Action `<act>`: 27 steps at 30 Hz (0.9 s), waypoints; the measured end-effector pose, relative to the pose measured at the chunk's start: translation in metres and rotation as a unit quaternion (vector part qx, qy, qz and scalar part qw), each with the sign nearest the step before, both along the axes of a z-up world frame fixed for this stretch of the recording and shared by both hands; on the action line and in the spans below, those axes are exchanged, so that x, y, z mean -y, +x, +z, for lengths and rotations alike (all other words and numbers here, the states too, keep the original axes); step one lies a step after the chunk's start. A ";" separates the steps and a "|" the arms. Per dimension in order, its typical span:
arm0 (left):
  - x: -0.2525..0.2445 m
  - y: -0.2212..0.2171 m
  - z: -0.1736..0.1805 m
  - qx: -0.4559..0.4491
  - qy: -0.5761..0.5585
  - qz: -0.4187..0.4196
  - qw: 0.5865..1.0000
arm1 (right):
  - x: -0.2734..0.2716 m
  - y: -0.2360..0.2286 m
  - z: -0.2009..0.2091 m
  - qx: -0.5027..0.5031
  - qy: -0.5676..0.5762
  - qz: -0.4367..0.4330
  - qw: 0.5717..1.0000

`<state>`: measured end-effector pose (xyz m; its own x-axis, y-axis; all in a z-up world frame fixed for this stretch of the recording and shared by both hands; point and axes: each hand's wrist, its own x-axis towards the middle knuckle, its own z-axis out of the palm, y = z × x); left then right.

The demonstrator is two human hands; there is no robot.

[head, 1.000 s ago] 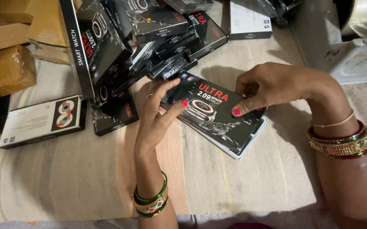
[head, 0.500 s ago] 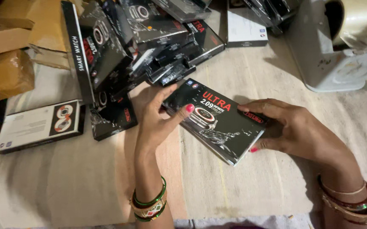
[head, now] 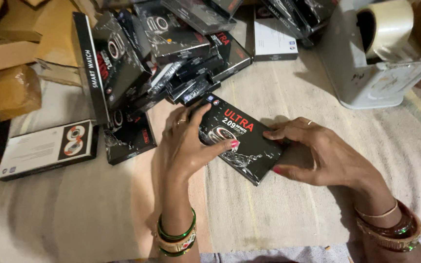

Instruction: The person packs smart watches into small cardboard boxes. They open a watch box, place the watch and accessories inside, close the box, and seal it with tape. The process is repeated for multiple units.

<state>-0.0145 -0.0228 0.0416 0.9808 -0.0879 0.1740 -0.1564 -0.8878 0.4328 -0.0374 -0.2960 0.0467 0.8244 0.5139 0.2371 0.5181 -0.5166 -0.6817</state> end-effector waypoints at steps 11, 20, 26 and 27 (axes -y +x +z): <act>-0.004 -0.010 0.005 0.142 -0.144 -0.026 0.979 | -0.021 -0.003 -0.014 -0.175 0.198 0.050 0.963; -0.033 0.027 -0.029 0.395 -0.523 -0.040 0.754 | 0.018 0.056 0.014 -0.295 0.333 -0.167 0.880; -0.240 0.125 -0.028 0.526 -0.431 0.211 0.703 | 0.055 0.103 -0.017 -0.255 0.432 -0.125 0.856; -0.267 0.140 -0.031 0.475 -0.379 0.301 0.735 | 0.056 0.104 -0.025 -0.272 0.418 -0.138 0.856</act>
<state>0.1254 0.2447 0.0105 0.2073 0.7876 0.5803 -0.3856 -0.4794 0.7883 0.0664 -0.3517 0.0215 0.9923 0.1195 -0.0315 -0.0572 0.2178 -0.9743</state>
